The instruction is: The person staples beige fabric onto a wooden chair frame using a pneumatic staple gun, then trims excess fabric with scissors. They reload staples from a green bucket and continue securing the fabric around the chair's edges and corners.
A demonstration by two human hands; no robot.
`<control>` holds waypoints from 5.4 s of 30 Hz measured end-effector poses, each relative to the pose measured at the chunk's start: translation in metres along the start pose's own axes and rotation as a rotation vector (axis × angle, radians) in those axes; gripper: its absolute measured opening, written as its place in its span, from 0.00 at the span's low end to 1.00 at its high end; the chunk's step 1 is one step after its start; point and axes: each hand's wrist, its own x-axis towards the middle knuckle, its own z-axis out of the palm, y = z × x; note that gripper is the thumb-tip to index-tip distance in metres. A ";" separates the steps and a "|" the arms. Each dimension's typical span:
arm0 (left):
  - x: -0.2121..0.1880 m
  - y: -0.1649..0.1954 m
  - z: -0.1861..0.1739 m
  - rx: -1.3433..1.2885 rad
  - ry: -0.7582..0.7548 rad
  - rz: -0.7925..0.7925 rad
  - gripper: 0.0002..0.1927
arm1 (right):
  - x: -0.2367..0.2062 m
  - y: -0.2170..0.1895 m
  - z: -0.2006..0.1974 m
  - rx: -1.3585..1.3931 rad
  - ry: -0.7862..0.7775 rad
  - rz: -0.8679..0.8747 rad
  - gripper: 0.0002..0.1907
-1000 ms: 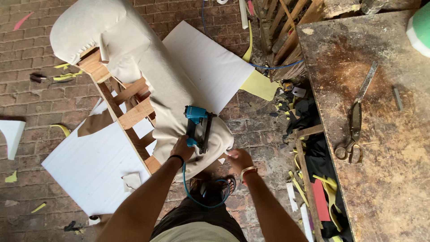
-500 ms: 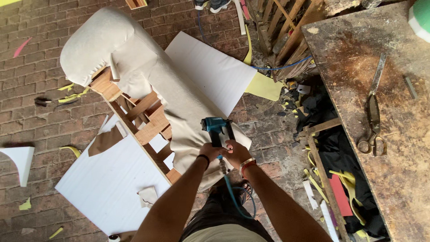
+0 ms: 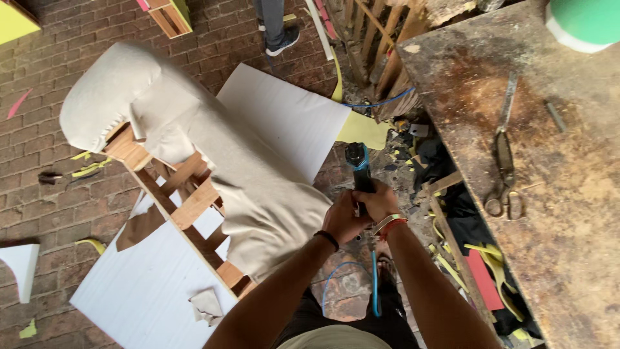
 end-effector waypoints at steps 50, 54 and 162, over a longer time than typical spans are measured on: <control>-0.134 -0.207 -0.123 -0.118 0.371 -0.994 0.33 | 0.043 -0.001 0.179 -0.752 -0.608 -0.346 0.40; -0.136 -0.235 -0.130 -0.038 0.303 -1.009 0.29 | 0.043 0.006 0.198 -0.812 -0.692 -0.407 0.46; -0.137 -0.402 -0.314 -0.506 0.715 -0.794 0.18 | 0.077 -0.086 0.505 -0.485 -0.737 -1.076 0.24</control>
